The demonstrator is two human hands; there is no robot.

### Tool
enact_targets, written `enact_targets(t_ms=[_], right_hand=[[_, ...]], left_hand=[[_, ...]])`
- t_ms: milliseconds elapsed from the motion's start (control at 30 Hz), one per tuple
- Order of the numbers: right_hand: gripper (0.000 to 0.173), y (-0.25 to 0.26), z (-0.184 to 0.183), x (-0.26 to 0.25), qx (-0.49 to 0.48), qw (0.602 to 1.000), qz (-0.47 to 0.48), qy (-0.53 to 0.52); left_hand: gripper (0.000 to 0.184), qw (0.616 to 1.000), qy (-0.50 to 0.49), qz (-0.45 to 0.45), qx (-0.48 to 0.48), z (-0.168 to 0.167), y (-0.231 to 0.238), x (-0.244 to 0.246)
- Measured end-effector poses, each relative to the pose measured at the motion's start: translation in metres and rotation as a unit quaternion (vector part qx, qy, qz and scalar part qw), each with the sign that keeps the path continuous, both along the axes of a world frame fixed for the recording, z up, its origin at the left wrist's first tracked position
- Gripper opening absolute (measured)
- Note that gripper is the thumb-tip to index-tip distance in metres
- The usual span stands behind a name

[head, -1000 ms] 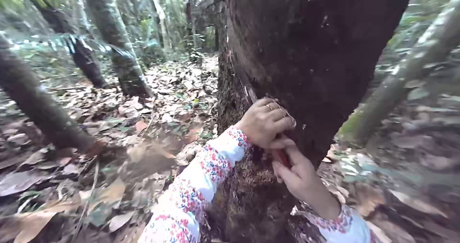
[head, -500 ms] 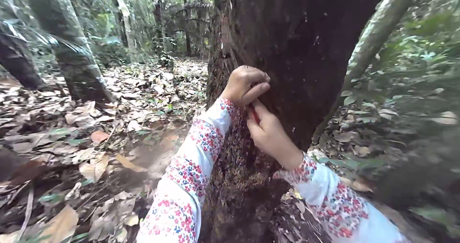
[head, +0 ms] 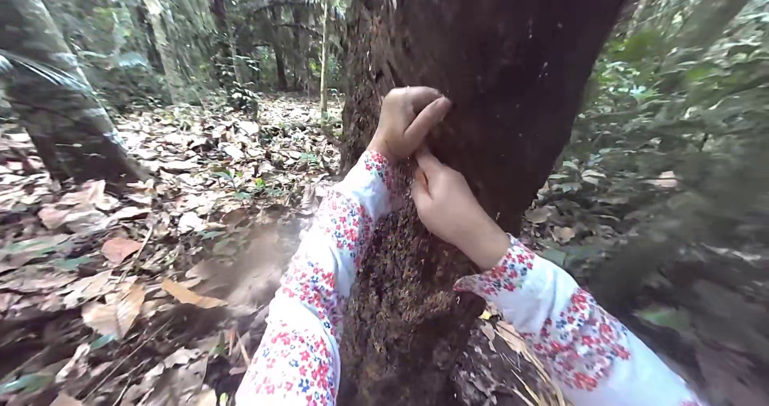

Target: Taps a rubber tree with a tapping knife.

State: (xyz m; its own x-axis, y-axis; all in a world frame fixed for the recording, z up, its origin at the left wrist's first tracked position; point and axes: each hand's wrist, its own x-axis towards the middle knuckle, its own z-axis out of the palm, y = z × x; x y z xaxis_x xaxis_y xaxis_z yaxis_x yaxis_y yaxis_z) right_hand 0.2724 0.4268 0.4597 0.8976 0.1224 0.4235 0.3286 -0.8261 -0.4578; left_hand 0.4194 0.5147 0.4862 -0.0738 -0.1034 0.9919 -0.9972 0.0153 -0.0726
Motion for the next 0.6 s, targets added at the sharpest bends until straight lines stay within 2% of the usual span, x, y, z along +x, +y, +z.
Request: enact_targets(t_ms=[100, 267, 367, 433, 467, 533, 600], right_hand=[[0.055, 0.0, -0.003, 0.018, -0.012, 1.0, 0.0, -0.027], [0.039, -0.014, -0.004, 0.014, -0.031, 0.999, -0.023, -0.024], [0.047, 0.003, 0.013, 0.05, -0.02, 0.998, -0.048, -0.028], [0.042, 0.01, 0.023, 0.059, 0.0, 0.998, -0.033, -0.046], [0.039, 0.008, 0.02, 0.054, 0.004, 0.998, -0.018, -0.066], [0.035, -0.002, -0.008, 0.032, 0.003, 0.994, 0.001, -0.109], [0.03, -0.01, -0.037, 0.019, 0.007, 0.99, -0.003, -0.139]], left_hand=[[0.055, 1.0, -0.007, 0.002, -0.01, 0.008, 0.001, 0.019], [0.051, 0.999, 0.005, 0.029, -0.016, -0.006, -0.011, 0.006], [0.043, 0.996, 0.02, 0.05, -0.066, 0.014, -0.005, 0.03], [0.039, 0.993, 0.044, 0.064, -0.083, 0.026, 0.001, 0.031], [0.04, 0.994, 0.046, 0.07, -0.072, 0.025, 0.004, 0.023], [0.045, 0.996, 0.014, 0.082, -0.015, 0.001, 0.004, -0.003], [0.061, 0.993, -0.061, 0.095, 0.029, -0.024, -0.004, -0.012]])
